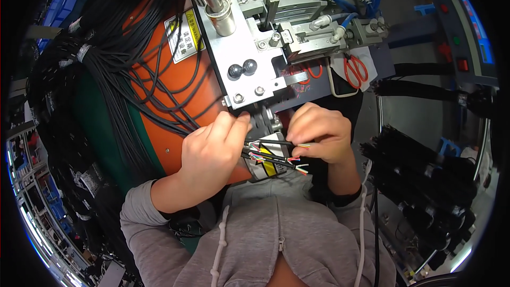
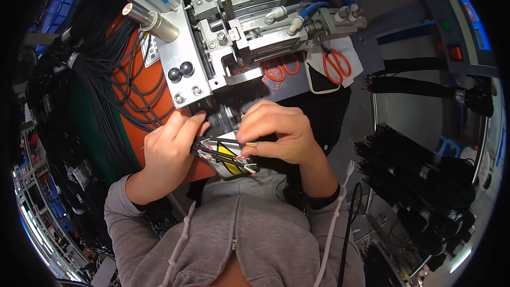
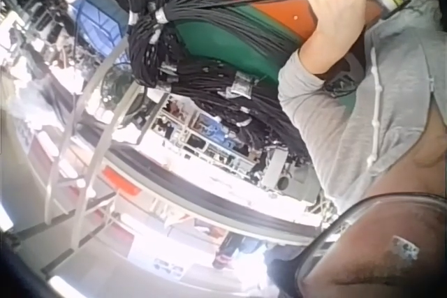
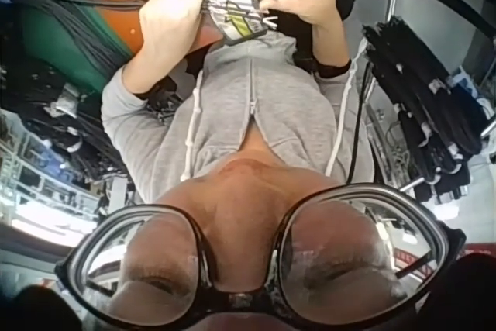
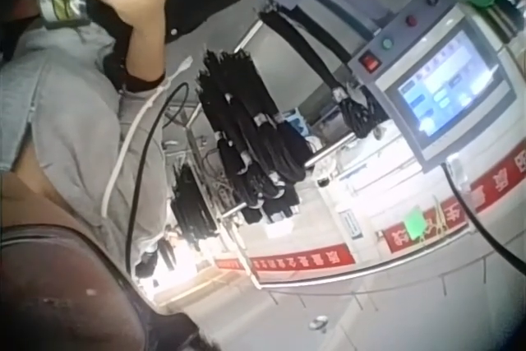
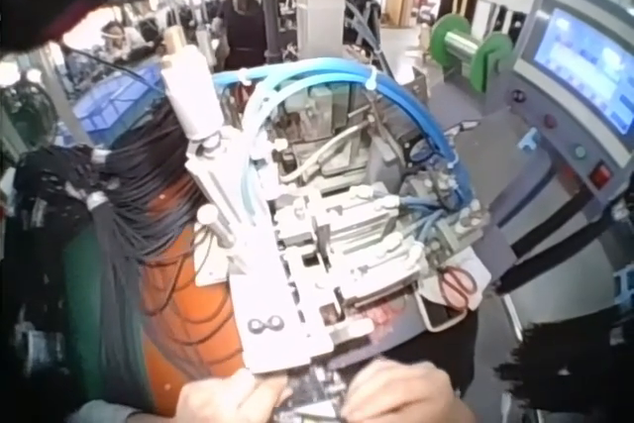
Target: The person inserts the ends of wires into a machine by hand, then gathers a bundle of cables from the table to place them over the machine. After rearranging the cables on the work surface, the person resumes inserting the wire ends into the machine.
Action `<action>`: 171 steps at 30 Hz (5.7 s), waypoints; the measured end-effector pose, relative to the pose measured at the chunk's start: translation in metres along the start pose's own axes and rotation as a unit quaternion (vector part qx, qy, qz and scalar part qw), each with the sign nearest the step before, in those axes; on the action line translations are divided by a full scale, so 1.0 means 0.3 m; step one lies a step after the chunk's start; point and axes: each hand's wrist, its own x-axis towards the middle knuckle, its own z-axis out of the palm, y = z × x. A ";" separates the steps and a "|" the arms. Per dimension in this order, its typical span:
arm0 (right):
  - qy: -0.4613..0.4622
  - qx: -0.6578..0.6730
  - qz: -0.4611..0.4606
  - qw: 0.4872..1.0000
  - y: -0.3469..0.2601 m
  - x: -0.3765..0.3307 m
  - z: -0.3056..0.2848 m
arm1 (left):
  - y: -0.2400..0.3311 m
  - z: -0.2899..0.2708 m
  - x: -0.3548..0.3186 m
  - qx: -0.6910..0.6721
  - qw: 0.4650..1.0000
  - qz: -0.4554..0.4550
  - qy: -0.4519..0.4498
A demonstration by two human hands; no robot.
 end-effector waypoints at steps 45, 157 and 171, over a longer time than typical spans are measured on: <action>0.079 -0.153 0.119 0.978 -0.044 0.035 0.055 | -0.005 0.040 0.020 -0.095 0.982 0.131 0.096; 0.140 -0.259 0.051 0.954 0.034 0.053 0.121 | -0.014 0.080 0.028 -0.013 0.991 0.085 0.100; -0.065 -0.103 -0.079 0.989 -0.026 0.027 0.002 | -0.002 0.011 -0.001 0.006 1.000 0.014 0.024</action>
